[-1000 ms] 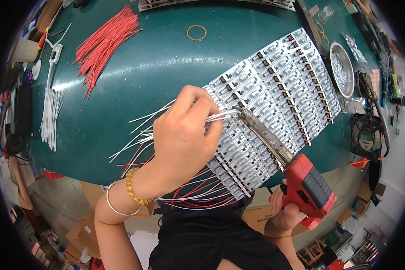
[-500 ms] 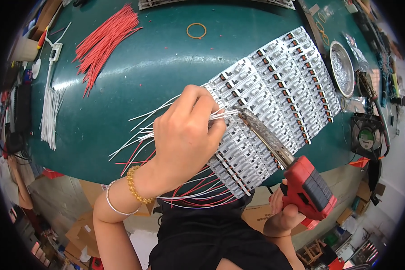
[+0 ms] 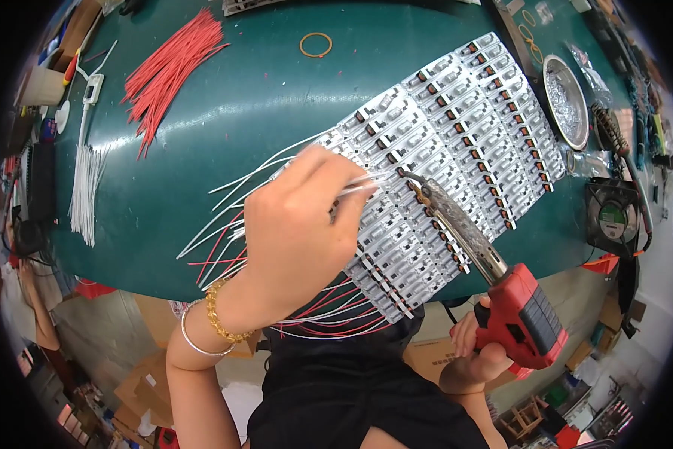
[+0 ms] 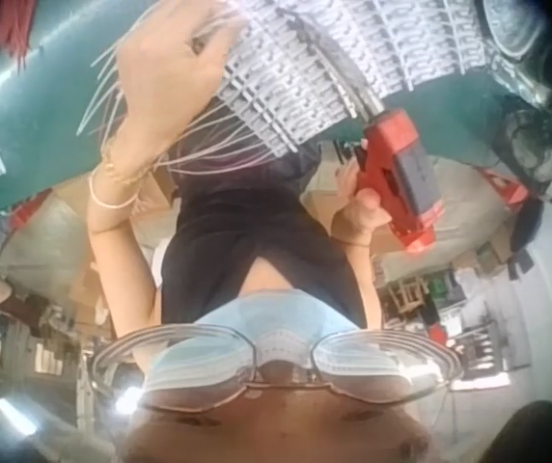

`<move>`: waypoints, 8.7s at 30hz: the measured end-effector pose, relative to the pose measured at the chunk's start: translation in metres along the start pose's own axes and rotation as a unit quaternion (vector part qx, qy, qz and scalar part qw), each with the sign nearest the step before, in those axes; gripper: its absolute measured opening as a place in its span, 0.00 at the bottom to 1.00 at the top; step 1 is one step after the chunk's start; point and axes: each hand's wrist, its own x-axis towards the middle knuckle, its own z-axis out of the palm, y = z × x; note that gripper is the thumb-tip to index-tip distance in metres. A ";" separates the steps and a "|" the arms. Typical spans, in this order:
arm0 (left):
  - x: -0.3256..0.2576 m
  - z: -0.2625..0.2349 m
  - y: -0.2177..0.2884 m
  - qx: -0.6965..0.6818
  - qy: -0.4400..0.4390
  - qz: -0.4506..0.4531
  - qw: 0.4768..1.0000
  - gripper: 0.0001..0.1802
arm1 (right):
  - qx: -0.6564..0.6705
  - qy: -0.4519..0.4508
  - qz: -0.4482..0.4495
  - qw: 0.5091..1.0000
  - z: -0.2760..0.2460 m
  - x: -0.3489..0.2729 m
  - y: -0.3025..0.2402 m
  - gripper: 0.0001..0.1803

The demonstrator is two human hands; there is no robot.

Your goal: The person solders bundles of white and red wires onto an array of circuit boards using a soldering gun.

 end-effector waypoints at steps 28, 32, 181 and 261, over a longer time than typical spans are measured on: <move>-0.001 0.013 -0.008 0.075 0.013 0.067 0.995 0.04 | -0.082 0.026 -0.072 0.994 -0.028 -0.020 0.031 0.48; 0.001 0.004 0.000 0.013 -0.020 0.042 0.999 0.05 | -0.031 0.072 -0.042 0.996 -0.017 -0.020 0.019 0.48; -0.040 0.044 0.024 0.066 -0.011 0.060 0.996 0.07 | -0.129 0.038 0.059 0.989 -0.053 -0.077 0.024 0.33; -0.058 0.056 0.031 0.144 -0.006 0.154 0.977 0.08 | -0.009 0.018 0.115 0.993 -0.063 -0.084 0.023 0.37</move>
